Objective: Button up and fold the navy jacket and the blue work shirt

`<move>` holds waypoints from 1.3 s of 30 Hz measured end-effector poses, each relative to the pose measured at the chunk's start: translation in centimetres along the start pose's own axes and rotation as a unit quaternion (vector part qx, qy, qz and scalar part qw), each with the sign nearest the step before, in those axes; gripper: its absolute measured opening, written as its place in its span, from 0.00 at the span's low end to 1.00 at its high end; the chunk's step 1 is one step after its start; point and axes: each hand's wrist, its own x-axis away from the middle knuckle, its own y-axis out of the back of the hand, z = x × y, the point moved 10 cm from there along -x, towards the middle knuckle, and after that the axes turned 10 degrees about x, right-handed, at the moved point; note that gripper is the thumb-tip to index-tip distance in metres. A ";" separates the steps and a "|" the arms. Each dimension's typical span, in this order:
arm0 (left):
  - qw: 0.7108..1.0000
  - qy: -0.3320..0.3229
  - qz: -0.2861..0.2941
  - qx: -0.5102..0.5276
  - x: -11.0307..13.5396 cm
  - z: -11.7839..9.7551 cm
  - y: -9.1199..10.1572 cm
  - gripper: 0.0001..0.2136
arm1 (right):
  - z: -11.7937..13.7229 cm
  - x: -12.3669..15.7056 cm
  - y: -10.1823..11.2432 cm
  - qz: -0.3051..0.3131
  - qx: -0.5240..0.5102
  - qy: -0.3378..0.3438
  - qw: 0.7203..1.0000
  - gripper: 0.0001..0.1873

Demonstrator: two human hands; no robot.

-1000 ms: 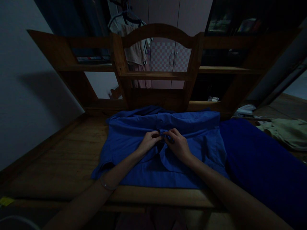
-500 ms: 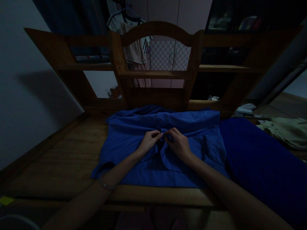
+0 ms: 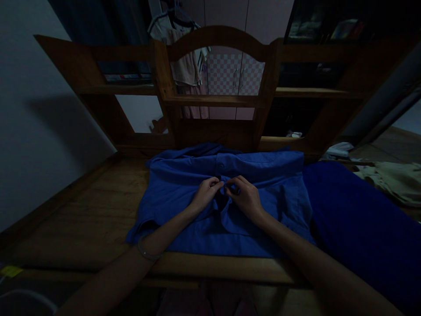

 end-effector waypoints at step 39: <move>0.997 -0.063 -0.010 -0.046 0.3 -1.3 0.3 0.12 | -0.7 -0.3 0.2 -0.001 -0.030 -0.014 0.999 0.07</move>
